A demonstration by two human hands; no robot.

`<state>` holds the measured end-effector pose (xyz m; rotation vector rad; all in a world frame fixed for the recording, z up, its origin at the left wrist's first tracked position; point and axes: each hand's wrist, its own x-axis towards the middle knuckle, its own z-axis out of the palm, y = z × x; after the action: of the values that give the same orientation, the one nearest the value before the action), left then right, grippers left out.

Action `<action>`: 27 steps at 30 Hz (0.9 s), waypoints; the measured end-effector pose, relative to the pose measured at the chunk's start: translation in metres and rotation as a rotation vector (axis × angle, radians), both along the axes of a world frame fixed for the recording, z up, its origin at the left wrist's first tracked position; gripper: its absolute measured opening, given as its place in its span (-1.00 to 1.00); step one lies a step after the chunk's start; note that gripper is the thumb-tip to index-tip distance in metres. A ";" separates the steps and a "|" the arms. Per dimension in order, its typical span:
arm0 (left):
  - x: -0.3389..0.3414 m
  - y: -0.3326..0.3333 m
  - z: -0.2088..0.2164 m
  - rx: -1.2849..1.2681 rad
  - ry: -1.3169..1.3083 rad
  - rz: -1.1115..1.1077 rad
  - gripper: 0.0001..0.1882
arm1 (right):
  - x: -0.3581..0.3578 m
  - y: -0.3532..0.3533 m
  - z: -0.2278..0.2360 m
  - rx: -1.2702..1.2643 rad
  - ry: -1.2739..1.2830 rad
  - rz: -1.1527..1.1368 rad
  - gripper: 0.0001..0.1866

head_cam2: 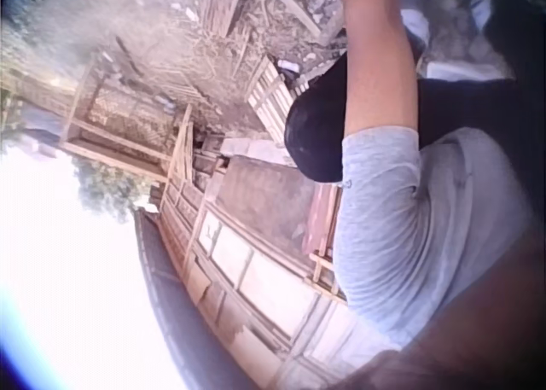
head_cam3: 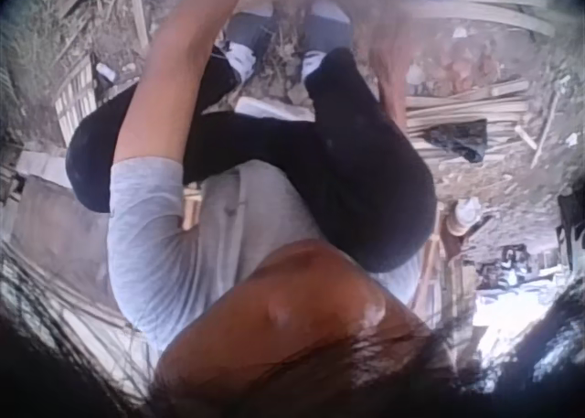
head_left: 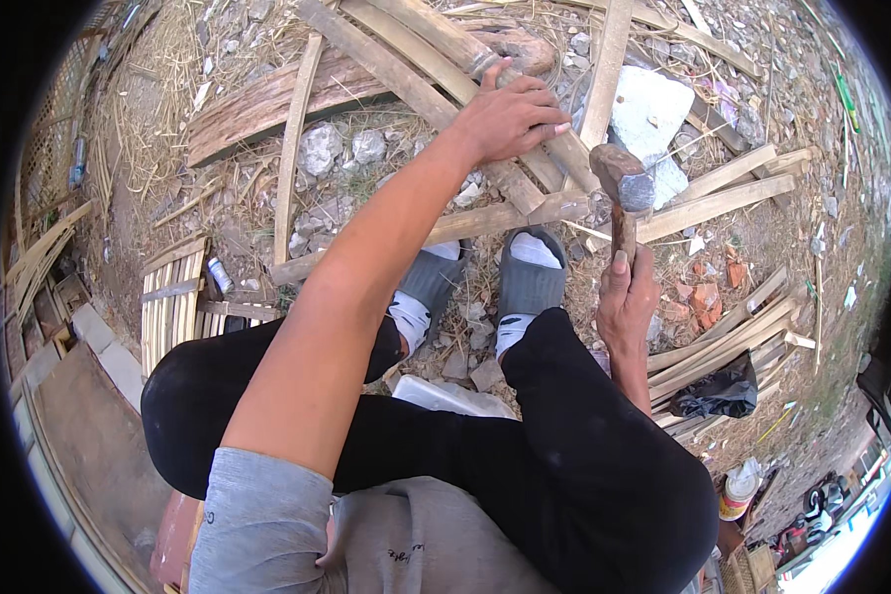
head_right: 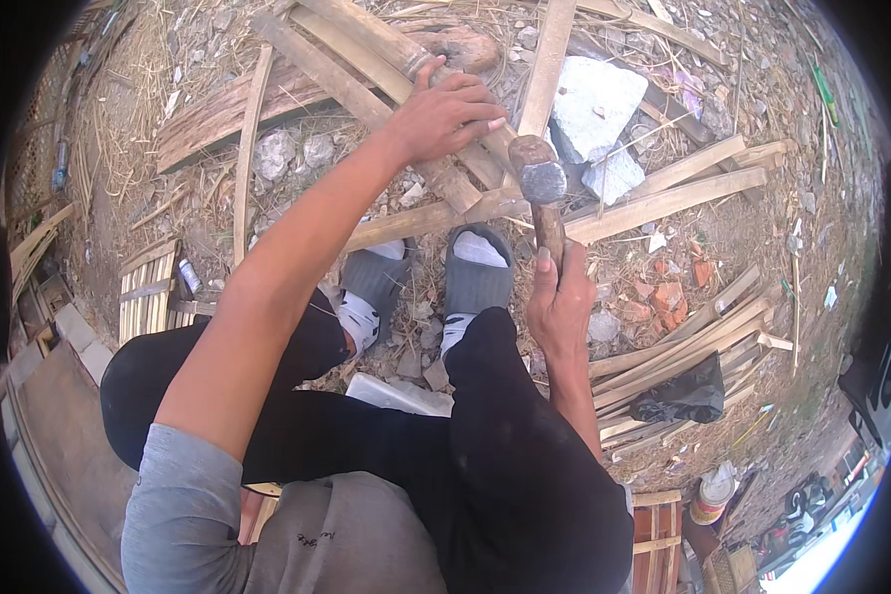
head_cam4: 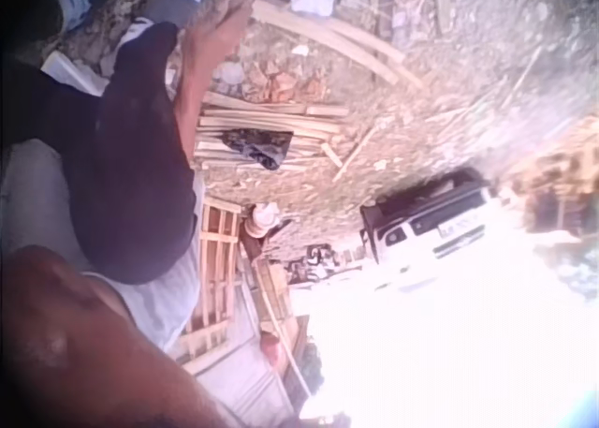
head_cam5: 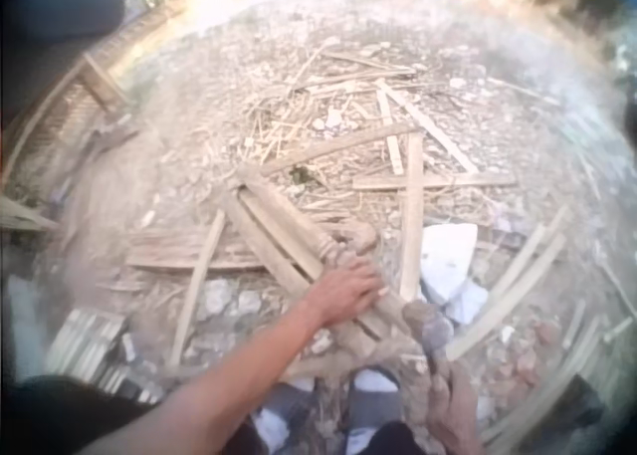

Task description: The person aligns wooden and bamboo slats on the ground, hammers nails into the joints using a hammer, and adjusts the assembled frame by hand.

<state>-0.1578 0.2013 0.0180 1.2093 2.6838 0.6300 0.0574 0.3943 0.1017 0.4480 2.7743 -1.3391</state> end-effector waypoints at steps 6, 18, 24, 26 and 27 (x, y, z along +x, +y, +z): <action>0.000 0.002 0.007 0.008 -0.002 -0.004 -0.68 | 0.000 0.000 0.019 -0.289 0.231 -0.090 -0.37; 0.003 -0.002 0.002 -0.026 0.047 0.022 -0.67 | 0.001 -0.013 0.037 -0.467 0.234 -0.164 -0.19; 0.008 0.004 -0.009 0.002 0.040 0.004 -0.67 | 0.003 0.011 -0.041 0.136 -0.080 0.048 -0.69; 0.005 0.000 -0.007 -0.005 0.049 0.013 -0.69 | -0.004 0.006 -0.030 0.115 -0.003 0.066 -0.70; 0.009 0.001 -0.002 -0.006 0.032 0.014 -0.69 | -0.001 0.006 -0.013 0.018 -0.003 0.015 -0.67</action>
<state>-0.1488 0.2023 0.0155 1.2096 2.7207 0.6095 0.0569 0.4003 0.0888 0.4294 2.7834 -1.3107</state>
